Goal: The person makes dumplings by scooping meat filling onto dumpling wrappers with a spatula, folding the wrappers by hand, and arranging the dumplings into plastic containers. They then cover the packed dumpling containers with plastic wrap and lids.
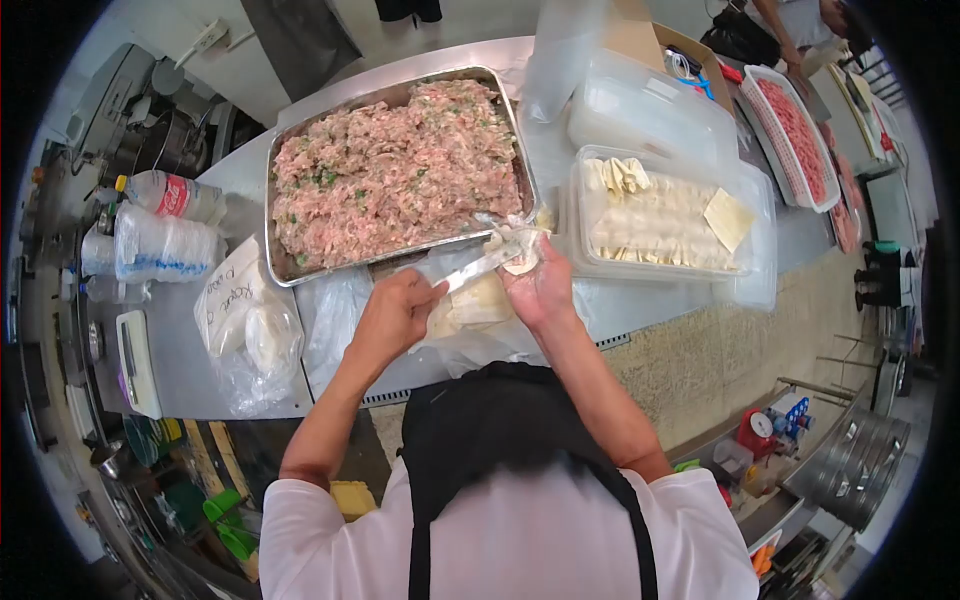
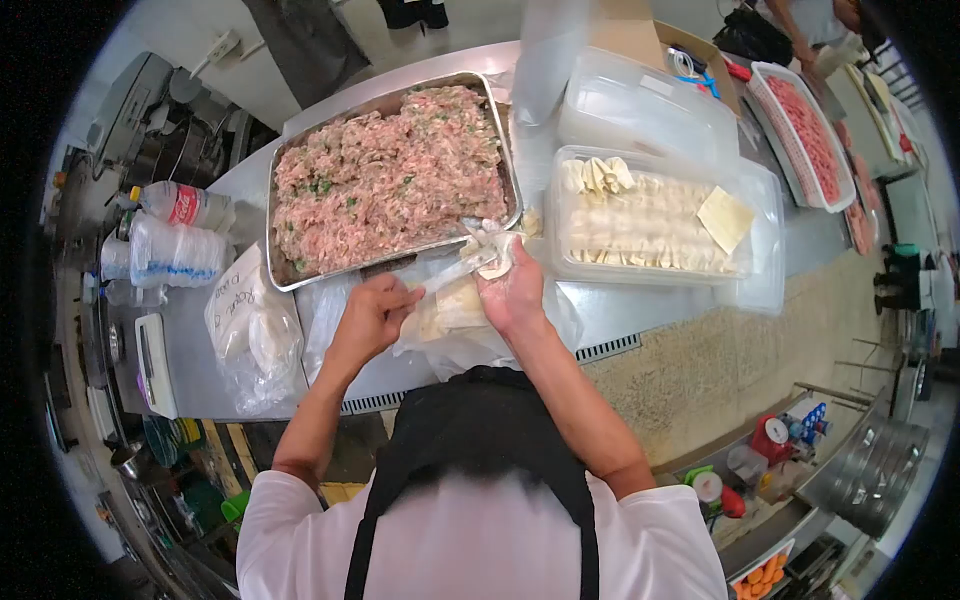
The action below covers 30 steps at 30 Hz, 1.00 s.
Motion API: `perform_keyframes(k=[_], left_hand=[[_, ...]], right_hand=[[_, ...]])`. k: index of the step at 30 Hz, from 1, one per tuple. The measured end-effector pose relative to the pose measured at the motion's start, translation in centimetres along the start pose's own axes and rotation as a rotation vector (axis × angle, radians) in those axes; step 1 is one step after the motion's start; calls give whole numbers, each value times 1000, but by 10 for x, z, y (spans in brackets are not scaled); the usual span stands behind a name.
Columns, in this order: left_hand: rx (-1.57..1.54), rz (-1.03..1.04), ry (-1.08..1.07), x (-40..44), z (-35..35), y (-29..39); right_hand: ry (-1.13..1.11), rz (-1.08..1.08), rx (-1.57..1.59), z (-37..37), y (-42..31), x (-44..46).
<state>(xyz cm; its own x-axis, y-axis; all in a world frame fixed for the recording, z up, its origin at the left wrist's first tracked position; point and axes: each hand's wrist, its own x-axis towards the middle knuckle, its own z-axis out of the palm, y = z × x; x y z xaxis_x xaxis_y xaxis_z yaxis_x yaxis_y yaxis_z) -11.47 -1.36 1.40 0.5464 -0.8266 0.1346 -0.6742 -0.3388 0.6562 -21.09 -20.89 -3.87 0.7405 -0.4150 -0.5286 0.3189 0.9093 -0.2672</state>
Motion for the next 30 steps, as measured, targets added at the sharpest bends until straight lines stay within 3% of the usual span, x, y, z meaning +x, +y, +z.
perform_keyframes(k=[1, 3, 5, 8, 10, 11, 14, 15, 16, 17, 19, 20, 24, 26, 27, 29, 30], left_hand=[[107, -35, -96, -2, -3, 5], [55, -48, -58, -10, -16, 21], [-102, -57, 129, -11, -18, 35], [-110, -39, 63, -9, 10, 9], [-105, -82, 49, -9, -7, 13], [-113, -132, 20, -11, -14, 16], [-210, -188, 84, -15, -35, 31], [-206, -193, 89, -17, -39, 32], [-172, -178, 17, -18, -41, 33], [-139, -161, -55, -19, -42, 35], [-62, -130, -103, -20, -48, 42], [15, -97, -156, -20, -52, 47], [-111, -198, 47, -27, -102, 48], [-131, -194, 114, -31, -108, 44], [-206, -240, 194, -32, -106, 42], [-296, -271, 264, -31, -98, 37], [-307, -264, 225, -32, -92, 34]], right_hand=[[25, -22, -7, 0, 0, 1], [34, -49, 9, -3, 1, -1], [26, -52, 12, -3, 3, -2], [-169, 1, -41, 1, 4, -5], [-459, 20, -113, -1, -1, -9], [-457, 21, -115, -4, -1, -13], [-534, -120, -403, -9, 3, -21], [-478, -230, -707, -9, 5, -21], [-411, -341, -1010, -9, 7, -21], [-413, -340, -1012, -9, 7, -22], [-409, -647, -1517, 0, 6, -24], [-509, -802, -1499, 0, 7, -20], [-357, -588, -1622, 1, -3, -26], [-327, -213, -1243, 18, -21, -45], [-306, -232, -1249, 19, -31, -52], [-403, -651, -1279, 20, -53, -66], [-326, -831, -1240, 28, -66, -77]])
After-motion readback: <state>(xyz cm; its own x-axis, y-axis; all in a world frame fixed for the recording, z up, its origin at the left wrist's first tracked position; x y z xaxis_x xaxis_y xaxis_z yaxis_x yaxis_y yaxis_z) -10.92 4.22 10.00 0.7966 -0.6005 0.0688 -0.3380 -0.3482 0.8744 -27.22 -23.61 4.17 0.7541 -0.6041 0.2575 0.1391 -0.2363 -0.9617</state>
